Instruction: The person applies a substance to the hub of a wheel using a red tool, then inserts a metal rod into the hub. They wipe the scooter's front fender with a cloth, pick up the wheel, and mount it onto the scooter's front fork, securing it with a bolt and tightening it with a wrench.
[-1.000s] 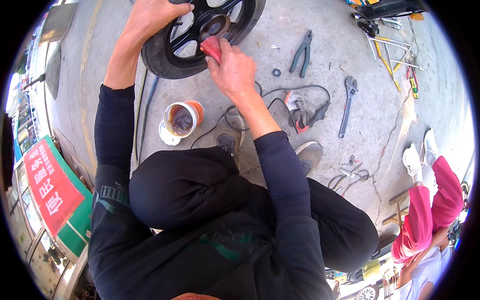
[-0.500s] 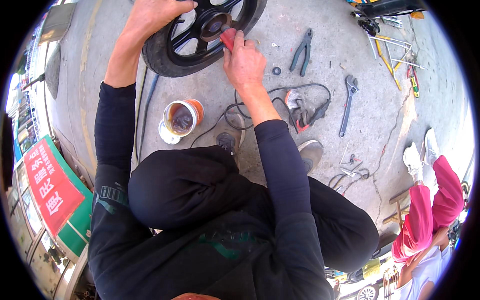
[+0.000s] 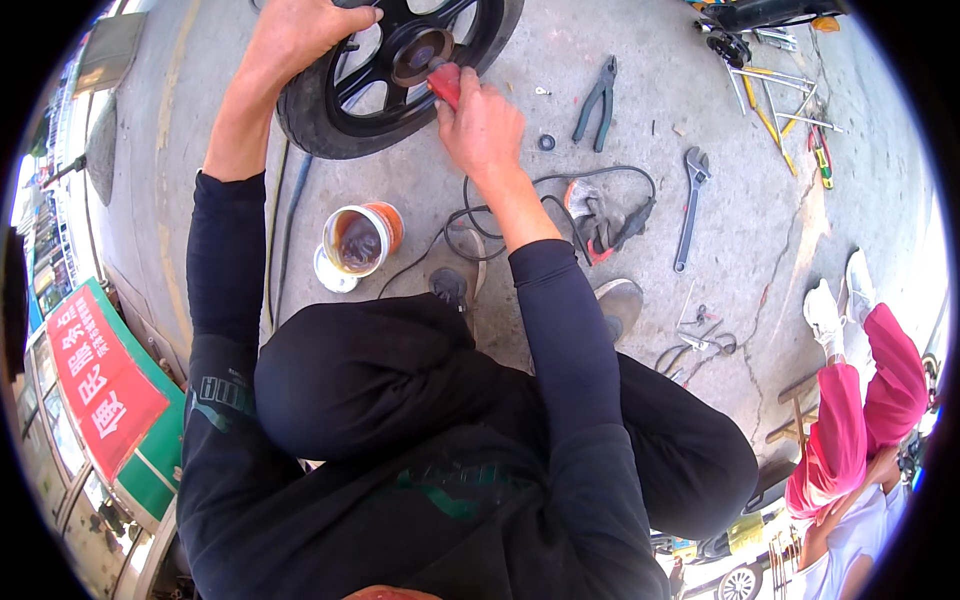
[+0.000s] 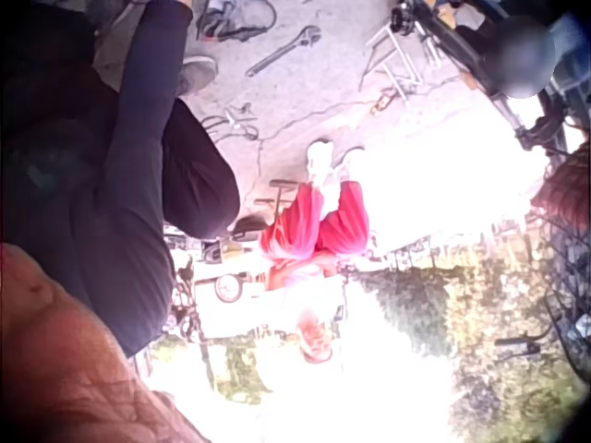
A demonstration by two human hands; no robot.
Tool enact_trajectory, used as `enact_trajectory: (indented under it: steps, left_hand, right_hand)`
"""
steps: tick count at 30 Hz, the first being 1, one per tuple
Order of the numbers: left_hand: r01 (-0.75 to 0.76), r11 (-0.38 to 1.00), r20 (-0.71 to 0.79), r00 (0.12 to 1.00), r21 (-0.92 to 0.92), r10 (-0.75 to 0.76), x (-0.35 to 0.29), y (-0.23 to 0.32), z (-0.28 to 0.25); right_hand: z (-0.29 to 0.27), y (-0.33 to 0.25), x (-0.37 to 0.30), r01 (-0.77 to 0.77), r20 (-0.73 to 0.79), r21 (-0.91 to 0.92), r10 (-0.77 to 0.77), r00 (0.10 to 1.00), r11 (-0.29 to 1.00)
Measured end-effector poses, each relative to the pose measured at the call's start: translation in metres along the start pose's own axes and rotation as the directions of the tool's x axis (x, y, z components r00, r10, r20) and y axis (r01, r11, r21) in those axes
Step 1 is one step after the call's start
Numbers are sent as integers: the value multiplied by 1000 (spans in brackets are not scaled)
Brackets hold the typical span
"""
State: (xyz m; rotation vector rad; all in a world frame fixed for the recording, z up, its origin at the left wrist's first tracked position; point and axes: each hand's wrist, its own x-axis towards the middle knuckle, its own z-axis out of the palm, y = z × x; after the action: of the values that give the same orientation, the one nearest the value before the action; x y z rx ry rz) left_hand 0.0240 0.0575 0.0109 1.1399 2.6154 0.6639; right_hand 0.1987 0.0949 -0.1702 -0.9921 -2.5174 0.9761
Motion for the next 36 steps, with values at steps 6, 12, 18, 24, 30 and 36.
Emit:
enact_trajectory:
  steps: [6,12,18,24,30,36]
  left_hand:
    - [-62,997,-37,997,55,64,3,-8,4]
    - [24,999,5,1000,32,-24,1,1,1]
    - [-67,994,-28,997,82,69,3,-6,3]
    - [-74,992,-27,997,100,77,1,0,2]
    - [-71,995,0,997,69,72,1,6,-2]
    - [-8,1000,15,1000,30,7,3,4,0]
  right_hand:
    - [-3,5,7,-11,-16,7,11,1000,1000]
    - [-9,6,14,-30,-27,29,31,999,999]
    - [-19,3,20,2,-48,56,1,999,998]
    - [-27,-4,22,30,-89,67,-24,996,997]
    - [-37,-16,19,61,-93,65,-55,994,996]
    - [-41,-26,10,66,-69,76,-61,996,995]
